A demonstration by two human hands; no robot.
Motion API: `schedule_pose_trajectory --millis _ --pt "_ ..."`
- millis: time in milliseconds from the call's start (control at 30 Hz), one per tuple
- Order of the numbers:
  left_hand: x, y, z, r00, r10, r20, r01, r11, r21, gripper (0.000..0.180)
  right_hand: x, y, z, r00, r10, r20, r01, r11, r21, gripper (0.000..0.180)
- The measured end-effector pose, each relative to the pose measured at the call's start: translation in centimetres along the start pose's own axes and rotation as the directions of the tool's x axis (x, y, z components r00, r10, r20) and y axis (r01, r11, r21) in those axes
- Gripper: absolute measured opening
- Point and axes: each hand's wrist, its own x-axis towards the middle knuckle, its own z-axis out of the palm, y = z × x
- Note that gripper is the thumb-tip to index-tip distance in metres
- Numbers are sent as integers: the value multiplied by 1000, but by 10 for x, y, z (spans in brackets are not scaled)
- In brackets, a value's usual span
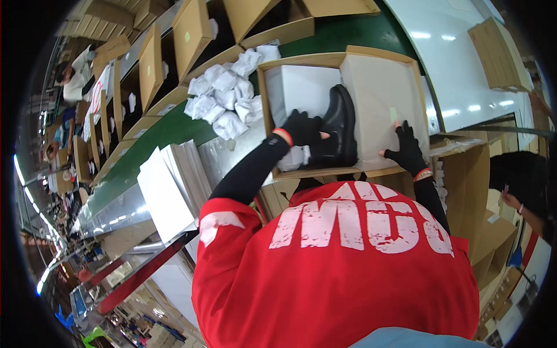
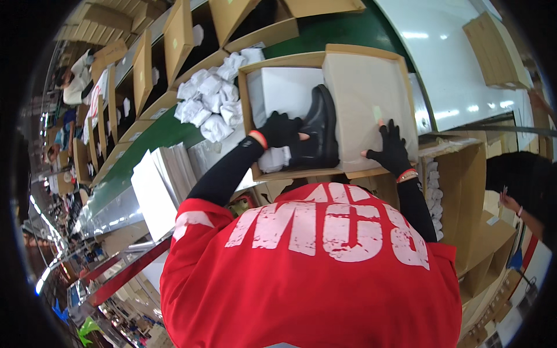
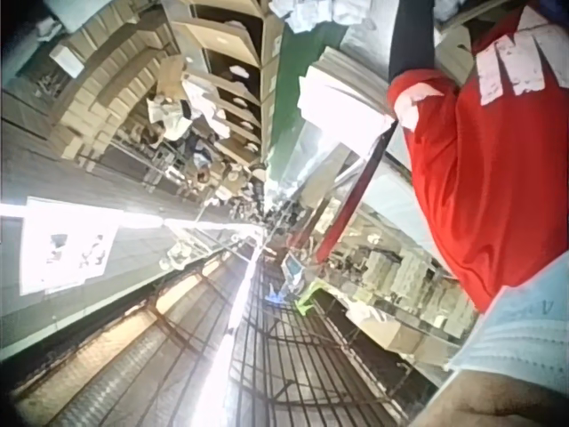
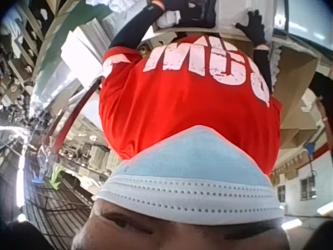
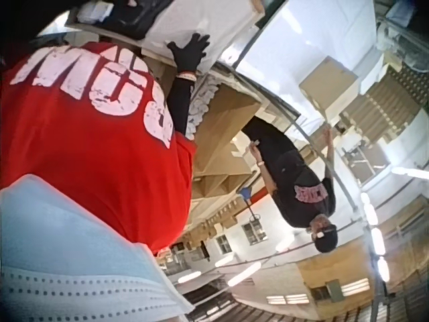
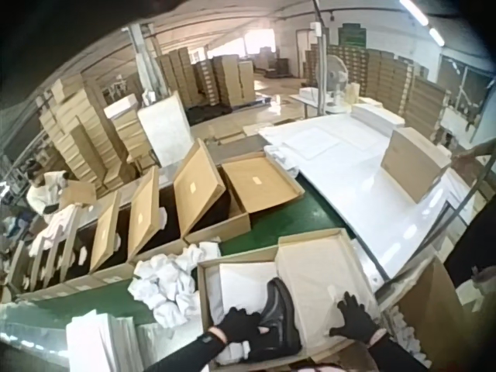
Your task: Packing finished shoes into boxes with tissue paper and silica gel on a production line.
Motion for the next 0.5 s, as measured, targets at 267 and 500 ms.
schedule_pose_trajectory --millis 267,500 --pt "-60 -44 -9 486 -537 -690 -56 769 -637 35 -22 -14 -20 962 -82 -259 104 992 71 92" --pt "-73 -141 47 246 -949 -198 658 314 -684 88 -9 -85 -40 917 -242 -315 315 927 205 82"
